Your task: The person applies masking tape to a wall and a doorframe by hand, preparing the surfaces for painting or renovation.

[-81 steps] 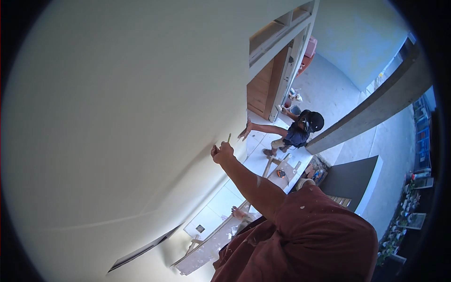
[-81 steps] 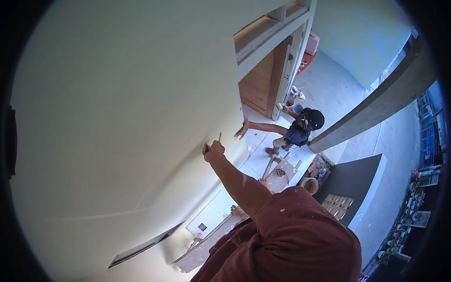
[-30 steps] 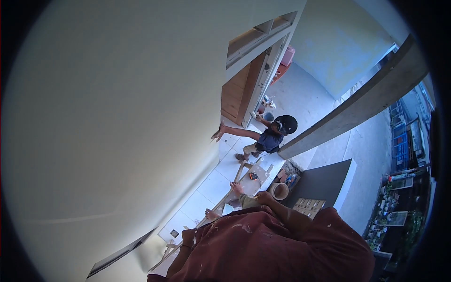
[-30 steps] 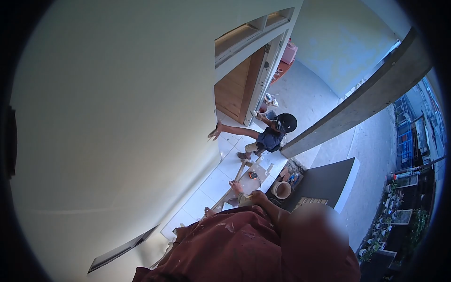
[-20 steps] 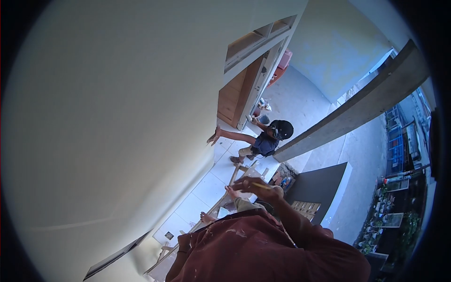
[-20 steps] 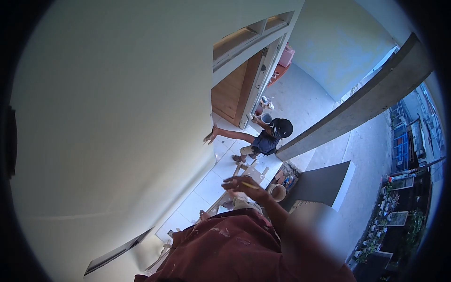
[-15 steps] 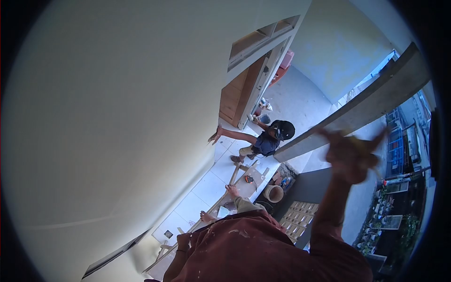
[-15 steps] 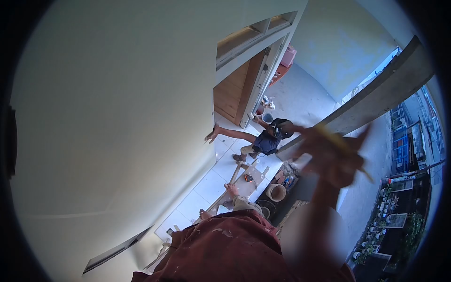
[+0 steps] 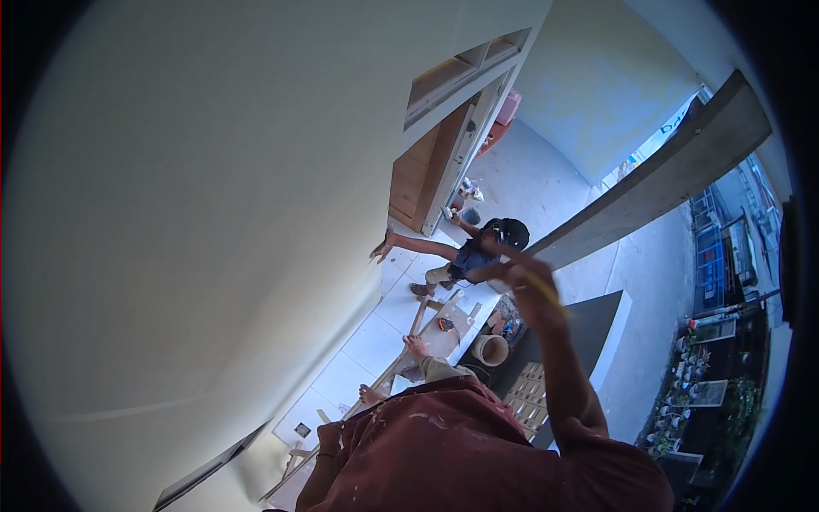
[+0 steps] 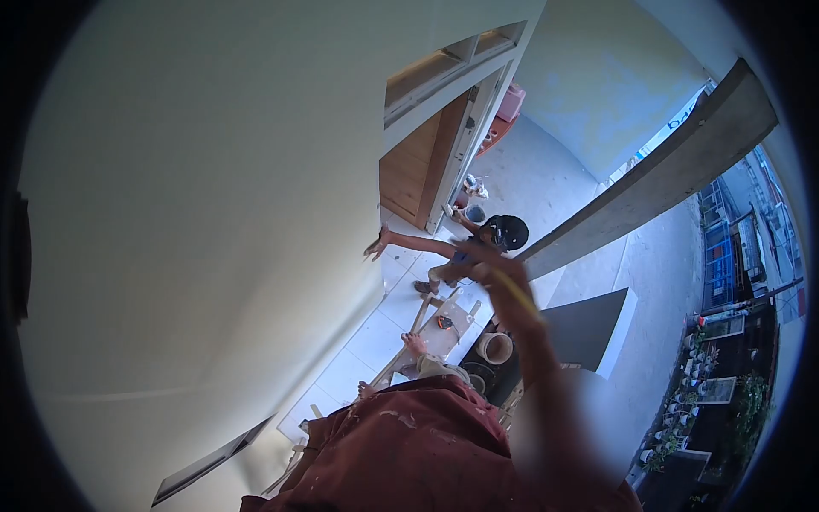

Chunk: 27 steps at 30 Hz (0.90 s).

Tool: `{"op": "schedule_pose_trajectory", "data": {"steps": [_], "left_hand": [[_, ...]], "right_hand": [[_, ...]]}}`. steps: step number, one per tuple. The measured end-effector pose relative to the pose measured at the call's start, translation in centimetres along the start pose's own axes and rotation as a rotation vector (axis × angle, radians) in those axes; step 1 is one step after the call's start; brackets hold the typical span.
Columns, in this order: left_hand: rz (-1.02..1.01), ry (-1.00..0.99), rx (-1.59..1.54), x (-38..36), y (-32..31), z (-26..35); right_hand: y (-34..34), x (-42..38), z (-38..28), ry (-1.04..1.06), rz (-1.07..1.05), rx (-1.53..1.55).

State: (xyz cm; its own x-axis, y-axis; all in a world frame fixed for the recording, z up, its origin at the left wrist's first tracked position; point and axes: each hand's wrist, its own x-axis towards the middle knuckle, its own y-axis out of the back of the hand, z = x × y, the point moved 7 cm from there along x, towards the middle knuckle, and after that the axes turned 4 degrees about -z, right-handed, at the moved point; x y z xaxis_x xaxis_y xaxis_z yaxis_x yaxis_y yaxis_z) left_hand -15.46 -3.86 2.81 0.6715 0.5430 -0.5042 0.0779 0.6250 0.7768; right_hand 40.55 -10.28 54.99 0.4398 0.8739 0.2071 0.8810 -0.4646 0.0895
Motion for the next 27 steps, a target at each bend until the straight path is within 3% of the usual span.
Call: {"op": "schedule_pose_trajectory", "data": {"steps": [1, 2, 4, 5, 6, 7, 10, 14, 20, 23, 27], "left_hand": [[-0.006, -0.002, 0.004, -0.2, 0.0, -0.1], [-0.012, 0.0, 0.002, -0.3, 0.1, -0.3], [-0.025, 0.002, 0.004, -0.6, 0.6, -0.1], [-0.031, 0.005, 0.004, -0.7, 0.8, -0.2], [-0.032, 0.005, 0.004, -0.7, 0.9, -0.3], [-0.037, 0.006, -0.001, -0.9, 1.0, -0.3], [-0.05, 0.012, -0.015, -0.9, 1.1, -0.2], [-0.07, 0.024, -0.059, -1.7, 1.1, -0.3], [-0.101, 0.108, -0.185, -5.9, 1.3, -0.4], [-0.118, 0.18, -0.268, -8.3, 1.4, -0.1], [-0.133, 0.242, -0.339, -9.6, 1.0, -0.1]], "right_hand": [[-1.5, -1.7, 5.4, -0.167, -0.093, 0.096], [-2.9, -3.8, 10.6, -0.27, -0.188, -0.005], [-4.7, -11.0, 22.0, -0.126, -0.318, -0.166], [-6.4, -13.8, 23.0, -0.332, -0.501, -0.318], [-7.1, -17.2, 25.4, -0.508, -0.539, -0.364], [-8.1, -20.2, 26.7, -0.478, -0.542, -0.299], [-6.8, -20.0, 25.8, -0.545, -0.415, -0.226], [-6.0, -21.2, 21.9, -0.673, -0.467, -0.398], [-2.2, -24.6, 14.8, -0.796, -0.115, -0.568], [-1.3, -24.8, 10.0, -0.933, -0.063, -0.443], [-1.0, -25.3, 9.8, -0.842, -0.04, -0.468]]}}
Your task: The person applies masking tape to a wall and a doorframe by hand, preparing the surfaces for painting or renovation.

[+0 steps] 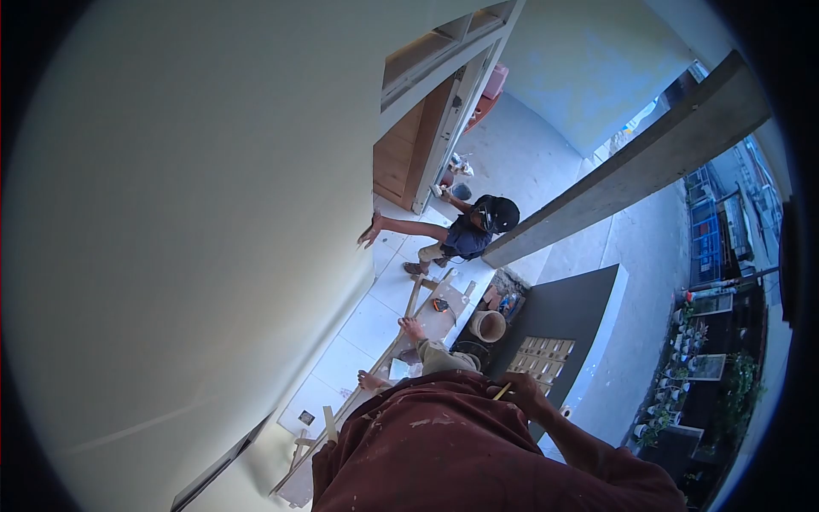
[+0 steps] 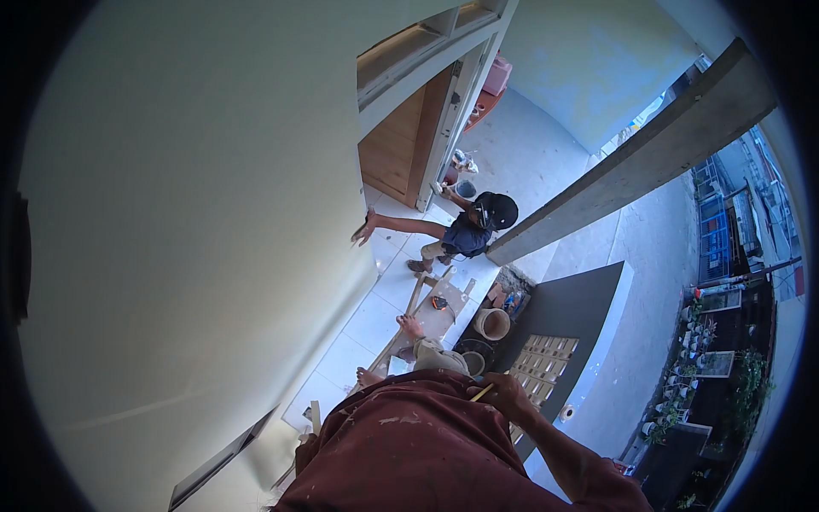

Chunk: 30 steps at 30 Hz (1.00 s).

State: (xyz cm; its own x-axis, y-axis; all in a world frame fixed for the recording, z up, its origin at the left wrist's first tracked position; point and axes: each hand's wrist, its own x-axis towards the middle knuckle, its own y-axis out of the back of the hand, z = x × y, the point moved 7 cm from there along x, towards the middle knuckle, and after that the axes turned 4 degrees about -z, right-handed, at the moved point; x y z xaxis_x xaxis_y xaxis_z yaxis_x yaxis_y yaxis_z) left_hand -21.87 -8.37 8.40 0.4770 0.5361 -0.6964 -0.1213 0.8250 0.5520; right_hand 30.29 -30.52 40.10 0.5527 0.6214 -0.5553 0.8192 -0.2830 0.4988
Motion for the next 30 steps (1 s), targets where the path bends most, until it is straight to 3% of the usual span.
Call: {"op": "schedule_pose_trajectory", "data": {"steps": [5, 8, 11, 12, 15, 17, 22, 25, 27, 29, 30], "left_hand": [[0.003, 0.03, -0.054, -0.5, 0.6, 0.8], [0.008, 0.032, -0.078, -0.2, 1.1, 1.2], [0.022, 0.024, -0.105, 0.0, 1.8, 2.0], [0.028, 0.022, -0.112, 0.0, 2.1, 2.2], [0.04, 0.014, -0.149, -0.2, 3.2, 2.6], [0.037, 0.02, -0.183, -0.7, 3.8, 3.0], [0.038, 0.07, -0.293, -1.8, 5.7, 5.0], [0.059, 0.093, -0.355, -2.5, 6.8, 6.5], [0.078, 0.103, -0.389, -3.2, 7.7, 7.4], [0.094, 0.109, -0.411, -3.9, 8.6, 8.7], [0.106, 0.11, -0.425, -4.1, 9.0, 9.5]], "right_hand": [[-0.2, 1.4, 1.3, -0.105, 0.133, -0.108], [0.0, 2.4, 2.7, -0.344, 0.267, 0.316], [-0.9, 4.8, 1.7, -0.01, 0.403, -0.077], [-1.4, 4.7, -1.4, 0.093, 0.401, 0.003], [-3.0, 7.4, 0.2, 0.108, 0.245, -0.026], [-1.9, 9.0, 1.9, 0.172, 0.324, 0.068], [0.1, 9.5, 1.1, 0.039, 0.364, -0.02], [0.0, 10.8, 2.0, 0.066, 0.412, -0.143], [1.5, 13.3, 4.9, 0.062, 0.446, -0.24], [2.6, 15.6, 8.1, -0.025, 0.468, -0.072], [1.6, 15.8, 7.6, -0.005, 0.499, -0.187]]}}
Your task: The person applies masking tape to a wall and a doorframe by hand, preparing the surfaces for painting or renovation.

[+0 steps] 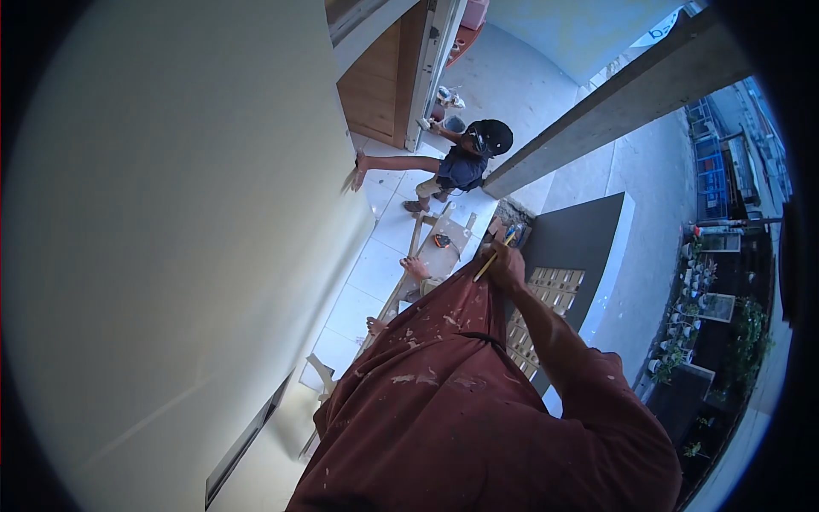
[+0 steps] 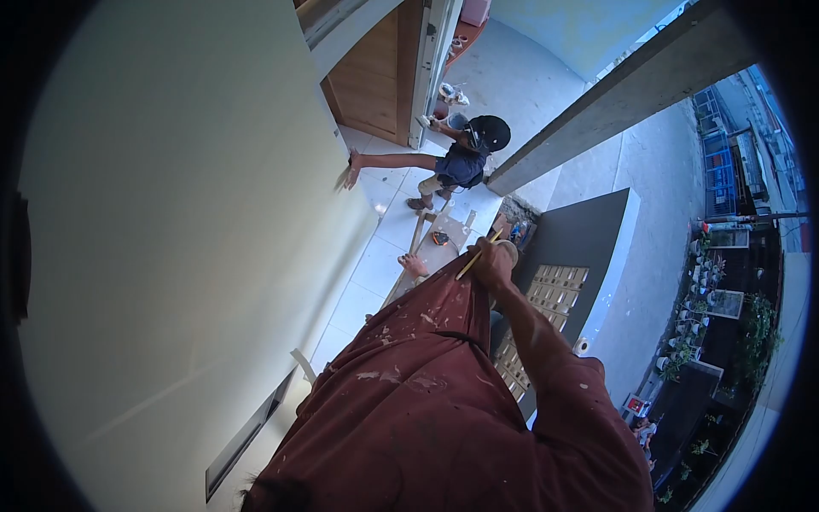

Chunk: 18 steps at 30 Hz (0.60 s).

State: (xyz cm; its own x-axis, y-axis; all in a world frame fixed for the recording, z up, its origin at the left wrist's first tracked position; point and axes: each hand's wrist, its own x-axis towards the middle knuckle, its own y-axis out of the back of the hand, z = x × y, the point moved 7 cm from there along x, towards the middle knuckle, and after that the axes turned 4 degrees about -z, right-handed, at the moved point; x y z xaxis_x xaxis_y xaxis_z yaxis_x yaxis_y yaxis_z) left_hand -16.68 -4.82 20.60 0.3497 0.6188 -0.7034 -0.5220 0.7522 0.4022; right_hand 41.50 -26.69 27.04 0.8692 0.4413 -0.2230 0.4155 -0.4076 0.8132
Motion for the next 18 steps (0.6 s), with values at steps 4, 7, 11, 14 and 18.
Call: {"op": "schedule_pose_trajectory", "data": {"steps": [4, 7, 11, 14, 18], "left_hand": [[0.078, -0.031, -0.057, -1.1, 1.8, 3.7], [0.279, -0.066, -0.179, -0.8, 5.1, 6.0], [0.468, -0.031, -0.264, 4.5, 7.2, 3.6], [0.379, 0.032, -0.21, 5.8, 2.2, 3.6], [0.118, 0.225, -0.26, 3.4, -1.7, 2.3]], "right_hand": [[-4.7, -2.6, -1.2, -0.003, -0.104, 0.084], [-6.1, -3.9, -0.9, 0.036, -0.319, 0.149], [-5.3, -4.9, 0.5, 0.133, -0.353, 0.124], [-3.6, -3.3, 0.7, -0.029, -0.439, 0.248], [-3.7, -2.2, 3.6, -0.216, -0.382, 0.357]]}}
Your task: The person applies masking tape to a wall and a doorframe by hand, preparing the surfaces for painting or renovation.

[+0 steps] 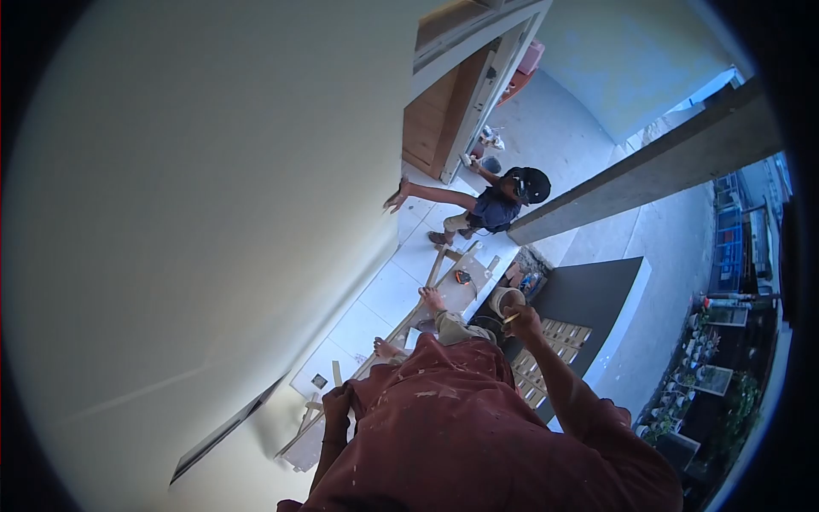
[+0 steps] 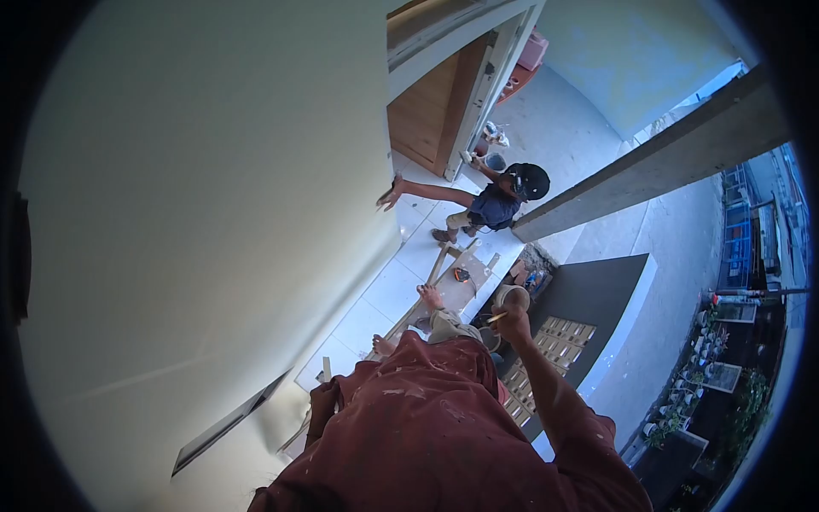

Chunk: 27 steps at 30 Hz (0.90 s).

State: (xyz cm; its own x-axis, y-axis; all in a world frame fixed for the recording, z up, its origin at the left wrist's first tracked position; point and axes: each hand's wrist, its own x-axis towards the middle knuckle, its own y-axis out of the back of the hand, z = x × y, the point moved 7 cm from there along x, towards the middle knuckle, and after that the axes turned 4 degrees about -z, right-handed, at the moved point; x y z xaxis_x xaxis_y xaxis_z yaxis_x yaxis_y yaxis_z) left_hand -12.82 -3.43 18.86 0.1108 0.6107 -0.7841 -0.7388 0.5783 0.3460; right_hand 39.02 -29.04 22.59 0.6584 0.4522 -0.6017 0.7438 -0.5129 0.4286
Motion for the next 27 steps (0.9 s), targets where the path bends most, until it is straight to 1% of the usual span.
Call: {"op": "schedule_pose_trajectory", "data": {"steps": [3, 4, 5, 7, 8, 11, 12, 14, 15, 16, 19, 20, 23, 24, 27], "left_hand": [[-0.099, 0.088, -0.298, -0.8, 2.2, -1.5], [-0.149, 0.059, -0.359, 1.5, 2.6, -4.3], [-0.194, -0.041, -0.428, 2.7, 2.9, -5.2], [-0.244, -0.15, -0.133, 2.8, 4.5, -4.4], [-0.289, -0.232, -0.043, 2.8, 4.9, -3.8], [-0.31, -0.269, 0.262, 3.5, 6.4, -5.3], [-0.335, -0.152, 0.246, 3.3, 6.9, -5.9], [-0.152, -0.287, 0.499, 4.4, 8.9, -8.5], [-0.059, -0.356, 0.625, 4.7, 9.7, -9.6], [-0.055, -0.311, 0.7, 4.4, 10.1, -10.2], [-0.089, -0.12, 0.236, 3.2, 10.2, -11.6], [-0.122, -0.158, 0.127, 2.9, 9.8, -11.3], [-0.042, -0.389, -0.074, 1.7, 8.7, -7.8], [-0.085, -0.378, -0.017, 1.7, 8.3, -6.8], [-0.059, -0.385, -0.149, -0.1, 7.3, -2.1]], "right_hand": [[-0.6, 0.2, 0.4, -0.118, 0.021, 0.067], [-1.4, 0.8, 1.4, -0.139, -0.005, 0.079], [-2.5, 1.0, 1.8, -0.111, -0.053, 0.073], [-4.0, 0.7, 1.5, -0.064, -0.138, 0.06], [-4.8, 0.4, 1.1, -0.081, -0.149, 0.079], [-7.0, -0.5, -0.6, -0.022, -0.199, -0.083], [-7.5, -0.3, -0.7, 0.016, -0.203, -0.108], [-8.8, 0.4, 0.5, 0.088, -0.208, -0.155], [-9.5, 0.8, 1.4, 0.091, -0.205, -0.171], [-10.2, 1.1, 2.1, 0.094, -0.2, -0.187], [-11.4, 0.4, 2.6, 0.101, -0.209, -0.297], [-11.9, 0.0, 2.4, 0.103, -0.213, -0.343], [-12.9, -2.3, -0.3, 0.297, -0.111, -0.555], [-13.1, -2.1, 0.3, 0.22, -0.105, -0.513], [-13.4, -2.8, -0.8, 0.292, -0.111, -0.526]]}}
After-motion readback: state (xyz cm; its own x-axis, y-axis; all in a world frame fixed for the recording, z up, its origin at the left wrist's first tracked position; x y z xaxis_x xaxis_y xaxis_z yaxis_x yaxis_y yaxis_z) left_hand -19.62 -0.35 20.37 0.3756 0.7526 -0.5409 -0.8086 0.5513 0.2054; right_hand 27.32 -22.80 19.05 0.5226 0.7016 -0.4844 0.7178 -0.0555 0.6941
